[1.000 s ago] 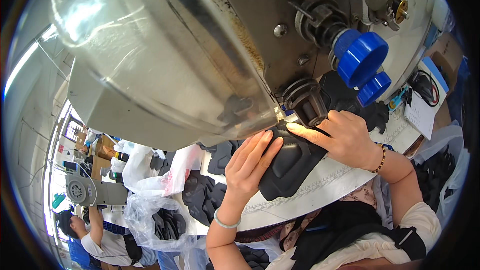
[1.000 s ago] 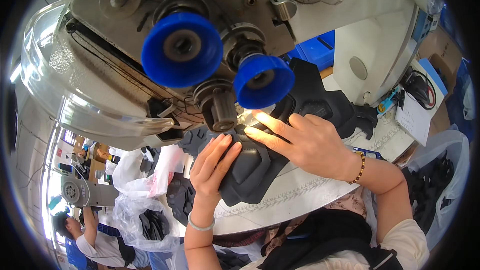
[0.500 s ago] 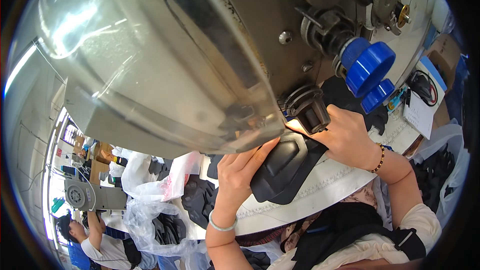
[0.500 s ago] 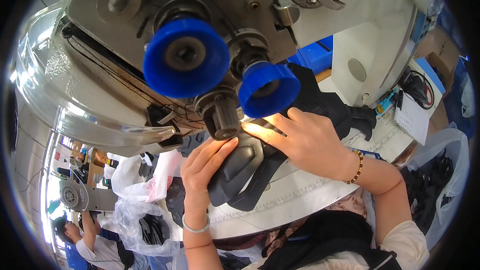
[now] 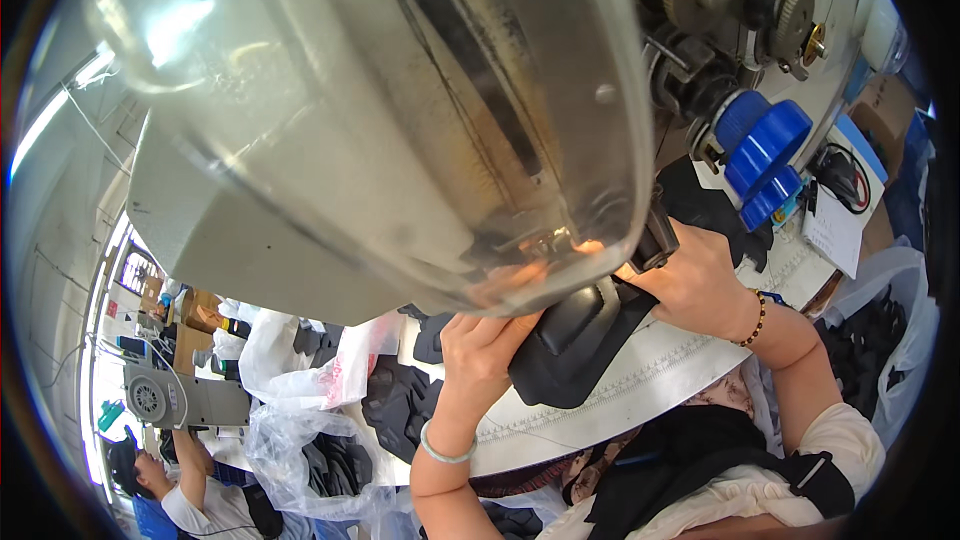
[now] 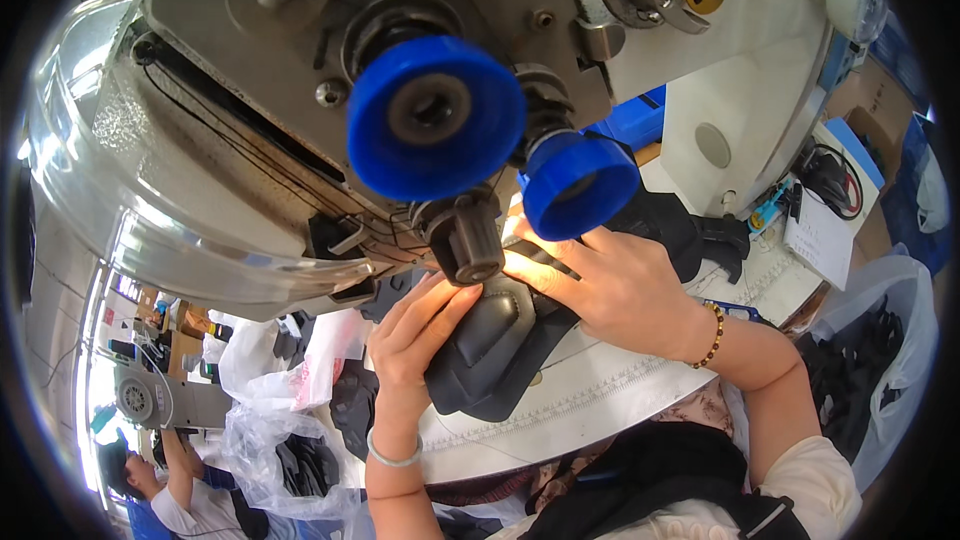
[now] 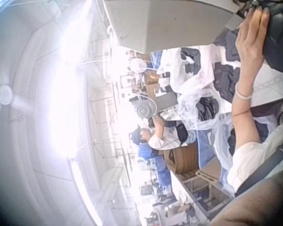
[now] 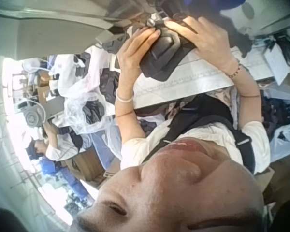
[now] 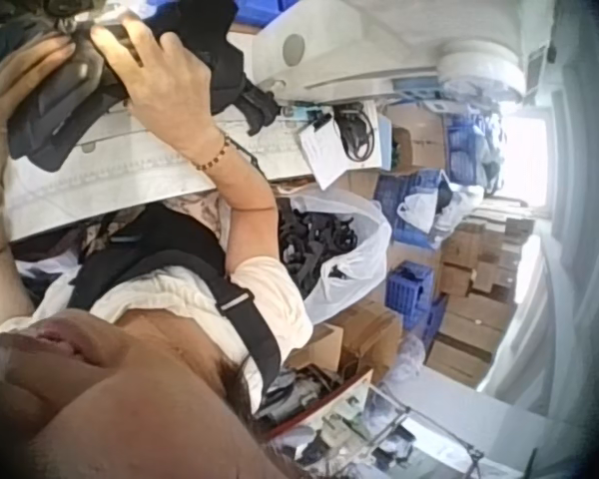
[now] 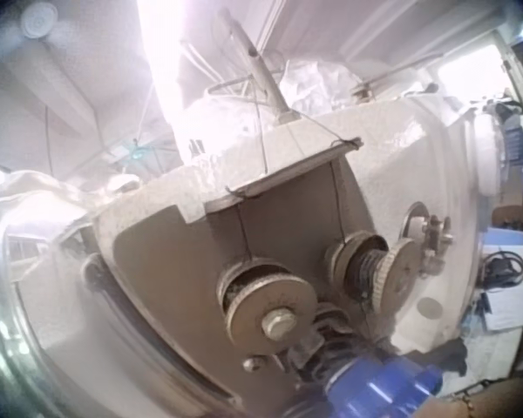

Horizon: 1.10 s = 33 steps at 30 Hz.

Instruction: The person aligns and feeds shoe components into an industrial sewing machine, stitching along the edges by hand. They then pick up additional fabric pieces, position them together, and sew them using the machine.

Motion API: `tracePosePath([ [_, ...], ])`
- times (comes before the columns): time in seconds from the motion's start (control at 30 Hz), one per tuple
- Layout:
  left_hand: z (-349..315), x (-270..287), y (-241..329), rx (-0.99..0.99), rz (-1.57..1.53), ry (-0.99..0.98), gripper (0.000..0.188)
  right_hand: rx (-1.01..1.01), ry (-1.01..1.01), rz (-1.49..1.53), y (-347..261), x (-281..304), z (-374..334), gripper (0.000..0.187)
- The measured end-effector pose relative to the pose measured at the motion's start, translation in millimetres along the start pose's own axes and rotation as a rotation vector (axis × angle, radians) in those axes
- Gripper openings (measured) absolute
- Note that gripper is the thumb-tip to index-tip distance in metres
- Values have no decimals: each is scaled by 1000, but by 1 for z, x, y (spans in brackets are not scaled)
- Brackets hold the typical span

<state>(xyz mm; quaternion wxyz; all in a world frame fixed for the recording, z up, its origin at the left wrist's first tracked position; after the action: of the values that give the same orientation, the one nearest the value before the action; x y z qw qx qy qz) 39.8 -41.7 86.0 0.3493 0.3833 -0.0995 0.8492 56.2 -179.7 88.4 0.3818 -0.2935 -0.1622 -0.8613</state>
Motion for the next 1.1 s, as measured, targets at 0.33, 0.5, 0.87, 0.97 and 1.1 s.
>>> tracePosePath([
  [0.33,-2,-2,2,-30,3,-1,38,2,-15,14,2,-2,-3,50],
  [0.5,0,-2,5,-51,14,11,39,6,-30,-5,2,-3,-5,55],
  [0.87,3,-5,8,-13,63,-8,41,-29,-34,89,14,-7,1,60],
  [0.97,4,-2,10,-11,69,20,42,-20,-19,92,14,-5,1,60],
  [1.1,3,0,13,-42,60,50,43,-13,-22,85,11,-3,0,61],
])
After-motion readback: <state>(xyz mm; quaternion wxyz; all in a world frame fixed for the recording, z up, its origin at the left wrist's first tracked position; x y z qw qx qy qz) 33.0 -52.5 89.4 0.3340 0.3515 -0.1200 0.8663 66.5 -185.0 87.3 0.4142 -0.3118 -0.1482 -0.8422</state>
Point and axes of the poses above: each hand's wrist, its own z-axis towards the middle knuckle, its own x-axis out of the back of the hand, y = z × x, the point moved 10 cm from there along z, towards the middle knuckle, and after that the axes turned 3 degrees about -z, right-handed, at the moved point
